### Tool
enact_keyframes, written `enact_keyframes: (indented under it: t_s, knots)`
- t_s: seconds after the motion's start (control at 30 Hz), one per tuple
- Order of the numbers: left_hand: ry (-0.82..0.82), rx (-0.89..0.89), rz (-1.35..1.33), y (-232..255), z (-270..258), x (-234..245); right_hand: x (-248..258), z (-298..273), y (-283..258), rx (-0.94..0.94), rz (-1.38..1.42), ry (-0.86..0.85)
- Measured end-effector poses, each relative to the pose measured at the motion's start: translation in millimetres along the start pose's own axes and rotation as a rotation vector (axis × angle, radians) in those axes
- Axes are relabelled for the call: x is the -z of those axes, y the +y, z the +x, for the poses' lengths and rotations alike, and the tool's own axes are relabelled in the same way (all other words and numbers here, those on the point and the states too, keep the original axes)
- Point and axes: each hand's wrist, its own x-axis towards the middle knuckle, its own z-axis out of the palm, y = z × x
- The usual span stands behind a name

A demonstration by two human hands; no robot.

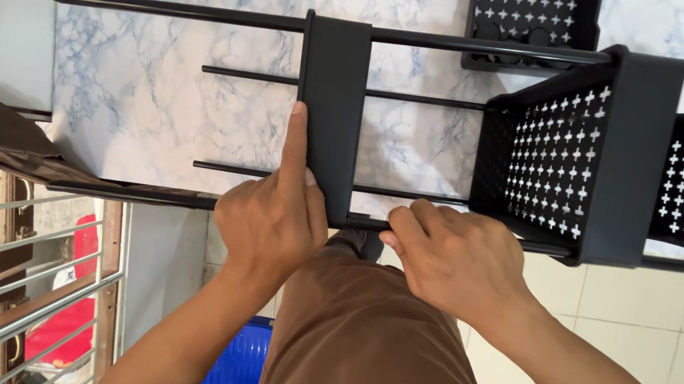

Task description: The person assembles a black metal shelving unit by inserting vertical rods into a frame and then attaching a perforated tray. They handle the tray and small black caps, placing the caps on the tray and positioning the tray onto the assembled frame.

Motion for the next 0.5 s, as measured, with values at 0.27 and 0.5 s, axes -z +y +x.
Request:
enact_keyframes:
  t_s: [0.27, 0.5]
  knots:
    - [0.051, -0.038, 0.031, -9, -4, -8, -5, -4, -4, 0.086, 0.006, 0.188]
    - [0.092, -0.091, 0.049, -16, -7, -13, 8, -36, 21, 0.020, -0.138, 0.268]
